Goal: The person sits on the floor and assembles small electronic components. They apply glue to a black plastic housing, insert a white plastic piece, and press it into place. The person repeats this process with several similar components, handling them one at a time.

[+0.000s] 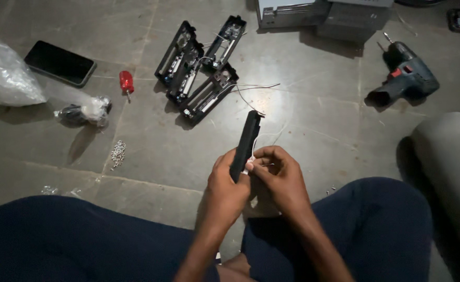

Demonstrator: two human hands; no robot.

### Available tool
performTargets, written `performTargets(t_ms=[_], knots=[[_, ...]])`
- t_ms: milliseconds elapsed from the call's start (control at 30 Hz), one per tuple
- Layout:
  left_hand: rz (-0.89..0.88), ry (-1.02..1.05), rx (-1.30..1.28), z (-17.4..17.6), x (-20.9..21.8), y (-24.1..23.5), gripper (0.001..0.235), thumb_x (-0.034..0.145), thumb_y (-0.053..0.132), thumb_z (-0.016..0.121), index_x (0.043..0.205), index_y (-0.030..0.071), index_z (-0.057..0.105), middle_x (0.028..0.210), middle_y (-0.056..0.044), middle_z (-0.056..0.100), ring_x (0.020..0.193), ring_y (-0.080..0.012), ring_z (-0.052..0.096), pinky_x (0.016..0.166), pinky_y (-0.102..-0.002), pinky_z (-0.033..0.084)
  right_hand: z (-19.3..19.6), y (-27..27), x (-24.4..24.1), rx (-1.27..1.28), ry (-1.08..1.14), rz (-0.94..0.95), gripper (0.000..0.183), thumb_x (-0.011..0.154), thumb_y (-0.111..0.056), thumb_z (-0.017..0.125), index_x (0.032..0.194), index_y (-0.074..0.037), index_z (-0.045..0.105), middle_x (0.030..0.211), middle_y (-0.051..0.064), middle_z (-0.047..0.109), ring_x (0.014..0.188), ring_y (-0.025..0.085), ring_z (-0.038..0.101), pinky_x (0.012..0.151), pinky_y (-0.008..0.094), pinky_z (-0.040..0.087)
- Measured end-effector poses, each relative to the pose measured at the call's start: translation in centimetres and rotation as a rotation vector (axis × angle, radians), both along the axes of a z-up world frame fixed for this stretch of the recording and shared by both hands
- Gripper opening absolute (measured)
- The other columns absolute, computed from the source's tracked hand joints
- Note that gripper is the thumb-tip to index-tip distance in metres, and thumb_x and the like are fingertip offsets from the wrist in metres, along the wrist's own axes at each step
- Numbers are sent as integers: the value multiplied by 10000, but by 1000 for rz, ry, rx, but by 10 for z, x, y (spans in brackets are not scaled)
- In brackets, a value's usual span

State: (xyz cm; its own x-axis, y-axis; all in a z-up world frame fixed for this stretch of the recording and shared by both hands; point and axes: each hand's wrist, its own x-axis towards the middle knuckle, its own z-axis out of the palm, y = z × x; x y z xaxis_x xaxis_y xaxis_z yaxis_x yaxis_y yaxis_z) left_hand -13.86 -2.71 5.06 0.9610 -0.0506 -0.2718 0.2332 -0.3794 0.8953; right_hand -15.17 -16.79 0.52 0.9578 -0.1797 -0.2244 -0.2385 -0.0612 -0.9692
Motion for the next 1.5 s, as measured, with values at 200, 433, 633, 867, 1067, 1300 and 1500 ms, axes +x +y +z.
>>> performTargets(t_ms=[200, 433, 633, 867, 1067, 1300, 1500], knots=[[75, 107, -21, 9, -1, -2, 398, 885, 221, 643, 1283, 222, 628, 1114, -115, 756, 1067, -310, 724, 867, -420, 550, 4, -1, -2, 16, -31, 12, 270, 862, -96, 767, 1106, -18, 684, 940, 48, 738, 890, 108, 701, 822, 261, 571], [70, 120, -35, 5, -3, 0, 371, 895, 190, 650, 1266, 203, 639, 1055, -107, 757, 1002, -279, 736, 840, -401, 552, 3, 0, -5, 51, -27, 33, 278, 874, -67, 740, 1145, -20, 701, 958, 40, 739, 899, 95, 697, 830, 263, 571], [58, 57, -50, -3, -3, -1, 341, 899, 146, 655, 1239, 166, 645, 967, -92, 747, 911, -226, 741, 801, -366, 554, 1, 2, -3, 122, -74, 19, 290, 872, -19, 746, 1141, -7, 639, 930, 46, 689, 866, 114, 683, 807, 266, 570], [57, -26, -72, -5, -4, 1, 325, 904, 127, 663, 1230, 129, 661, 985, -107, 750, 923, -224, 737, 810, -361, 553, -1, 3, -2, 206, -62, 18, 319, 868, -21, 750, 1147, 8, 598, 931, 42, 652, 875, 120, 691, 799, 265, 573], [36, -23, -170, 0, -4, 3, 299, 917, 135, 643, 1212, 116, 689, 957, -114, 785, 900, -224, 772, 807, -353, 568, -3, -1, -3, 133, 97, 62, 282, 874, -107, 742, 1123, 18, 699, 907, 42, 729, 838, 114, 698, 779, 259, 575], [14, 265, 52, 11, -2, 3, 235, 914, 238, 659, 1121, 133, 700, 832, -152, 742, 751, -283, 752, 706, -416, 561, -10, -8, -5, 172, 33, 42, 258, 878, -79, 743, 1103, 32, 683, 909, 17, 695, 806, 80, 658, 732, 238, 553], [-9, 12, 24, -6, -5, 4, 186, 937, 215, 632, 1065, 83, 659, 830, -174, 723, 733, -294, 743, 660, -426, 547, -21, -2, -4, 162, 28, 32, 246, 870, -70, 762, 1078, 14, 659, 888, 23, 673, 766, 94, 648, 679, 248, 548]])
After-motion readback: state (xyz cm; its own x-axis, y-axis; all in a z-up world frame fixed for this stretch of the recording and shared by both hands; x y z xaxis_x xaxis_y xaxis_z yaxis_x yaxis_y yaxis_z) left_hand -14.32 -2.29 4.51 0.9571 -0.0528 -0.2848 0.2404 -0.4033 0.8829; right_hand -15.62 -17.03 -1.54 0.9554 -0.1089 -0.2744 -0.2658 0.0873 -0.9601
